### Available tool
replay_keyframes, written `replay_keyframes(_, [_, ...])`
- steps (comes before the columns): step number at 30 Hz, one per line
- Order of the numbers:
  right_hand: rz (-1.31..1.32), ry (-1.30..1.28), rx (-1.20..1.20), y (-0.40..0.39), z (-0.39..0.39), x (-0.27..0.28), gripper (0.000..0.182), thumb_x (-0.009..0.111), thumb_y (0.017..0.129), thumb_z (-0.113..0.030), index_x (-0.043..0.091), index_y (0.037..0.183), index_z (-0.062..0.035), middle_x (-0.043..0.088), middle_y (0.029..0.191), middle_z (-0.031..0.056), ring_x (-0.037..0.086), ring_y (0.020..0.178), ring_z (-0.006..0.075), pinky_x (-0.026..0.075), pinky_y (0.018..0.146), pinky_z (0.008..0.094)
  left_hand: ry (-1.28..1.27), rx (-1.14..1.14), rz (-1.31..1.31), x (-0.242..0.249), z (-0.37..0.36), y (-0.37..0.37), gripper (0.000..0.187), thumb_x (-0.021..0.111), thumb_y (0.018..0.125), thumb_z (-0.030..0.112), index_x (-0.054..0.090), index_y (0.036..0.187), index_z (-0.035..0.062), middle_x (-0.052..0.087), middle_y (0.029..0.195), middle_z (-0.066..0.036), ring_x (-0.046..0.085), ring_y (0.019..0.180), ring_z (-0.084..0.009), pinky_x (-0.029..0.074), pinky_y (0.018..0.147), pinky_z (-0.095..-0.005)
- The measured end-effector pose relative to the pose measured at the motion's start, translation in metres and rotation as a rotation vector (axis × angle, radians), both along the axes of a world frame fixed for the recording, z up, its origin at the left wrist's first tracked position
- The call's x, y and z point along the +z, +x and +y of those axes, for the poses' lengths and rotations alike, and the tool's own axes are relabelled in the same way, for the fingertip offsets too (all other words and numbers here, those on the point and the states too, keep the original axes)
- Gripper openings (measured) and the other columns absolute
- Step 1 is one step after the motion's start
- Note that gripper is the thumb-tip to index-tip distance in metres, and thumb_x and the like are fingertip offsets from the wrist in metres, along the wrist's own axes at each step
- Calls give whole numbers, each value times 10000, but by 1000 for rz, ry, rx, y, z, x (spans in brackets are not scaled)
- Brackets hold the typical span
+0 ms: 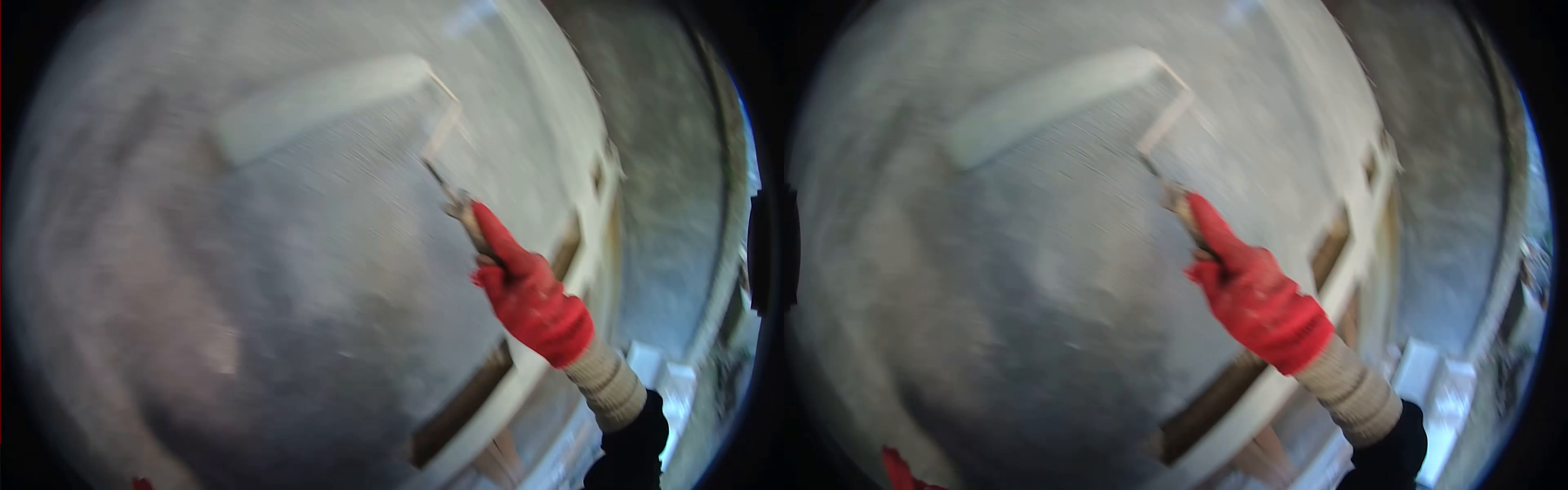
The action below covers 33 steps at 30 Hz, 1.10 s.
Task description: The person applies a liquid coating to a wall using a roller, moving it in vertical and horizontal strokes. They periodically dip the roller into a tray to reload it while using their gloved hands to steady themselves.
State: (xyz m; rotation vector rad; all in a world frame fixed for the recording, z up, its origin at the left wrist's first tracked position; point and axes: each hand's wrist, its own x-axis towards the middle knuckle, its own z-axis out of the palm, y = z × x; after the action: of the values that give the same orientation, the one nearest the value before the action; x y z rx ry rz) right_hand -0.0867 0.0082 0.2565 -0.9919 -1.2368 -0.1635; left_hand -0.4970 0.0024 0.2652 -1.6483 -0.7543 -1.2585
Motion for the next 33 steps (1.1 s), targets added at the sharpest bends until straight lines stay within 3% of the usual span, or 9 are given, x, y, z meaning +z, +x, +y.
replay_keyframes(2, [-38, 127, -2, 2, 12, 33, 546, 485, 884, 7, 362, 1397, -134, 627, 769, 105, 626, 734, 131, 496, 700, 270, 55, 54, -35, 3, -9, -15, 383, 356, 986, 213, 447, 1237, -61, 444, 1277, -234, 460, 1156, -371, 388, 948, -460])
replay_keyframes(7, [-248, 226, -365, -2, 23, 25, 571, 564, 864, -35, 357, 1391, -104, 610, 758, 208, 602, 602, 309, 466, 551, 348, 97, 93, -61, 24, -26, -17, 342, 393, 973, 207, 498, 1175, -48, 517, 1197, -208, 505, 1101, -346, 391, 940, -420])
replay_keyframes(13, [-103, 72, -139, -15, 19, -5, 567, 500, 874, 7, 314, 1405, -65, 612, 793, 236, 638, 640, 306, 475, 587, 324, 172, 116, -259, 47, 15, -80, 372, 366, 984, 210, 432, 1261, -30, 455, 1289, -179, 420, 1201, -300, 312, 1012, -386])
replay_keyframes(18, [-396, 330, -484, 25, 52, 147, 492, 455, 930, -194, 337, 1395, -85, 611, 949, 229, 592, 610, 246, 495, 601, 366, 206, 132, -445, 77, 46, -140, 409, 342, 994, 212, 376, 1332, -15, 403, 1366, -154, 350, 1285, -263, 246, 1072, -358])
replay_keyframes(22, [-113, 67, -246, -19, 34, 308, 516, 429, 912, -259, 336, 1387, -80, 613, 1000, 188, 582, 619, 211, 493, 581, 351, 204, 178, -527, 96, 60, -170, 430, 333, 997, 216, 349, 1364, -7, 377, 1402, -142, 318, 1322, -247, 217, 1097, -345])
replay_keyframes(24, [-139, 175, -205, -14, 51, 385, 521, 433, 927, -297, 327, 1401, -107, 493, 656, 48, 499, 518, 156, 454, 480, 316, 203, 207, -528, 107, 66, -173, 434, 332, 996, 219, 344, 1367, -5, 371, 1406, -141, 313, 1325, -246, 215, 1099, -343])
replay_keyframes(26, [-251, 202, -408, -2, 63, 462, 418, 419, 878, -272, 503, 1217, -41, 634, 936, 167, 612, 624, 246, 488, 581, 384, 197, 232, -537, 109, 67, -175, 437, 331, 996, 222, 339, 1371, -3, 366, 1411, -139, 309, 1328, -245, 212, 1100, -341])
replay_keyframes(30, [-257, 91, -448, -34, 52, 508, 287, 436, 921, -326, 542, 892, -61, 504, 627, 46, 511, 523, 157, 441, 493, 319, 181, 264, -525, 110, 71, -182, 445, 330, 995, 228, 329, 1378, 1, 355, 1420, -135, 300, 1334, -243, 207, 1103, -338])
replay_keyframes(33, [-233, 139, -416, -26, 61, 503, 310, 361, 848, -227, 594, 851, -23, 632, 716, 92, 613, 578, 195, 483, 587, 359, 170, 262, -501, 110, 73, -186, 451, 329, 995, 233, 321, 1383, 4, 346, 1427, -132, 293, 1338, -241, 204, 1105, -335])
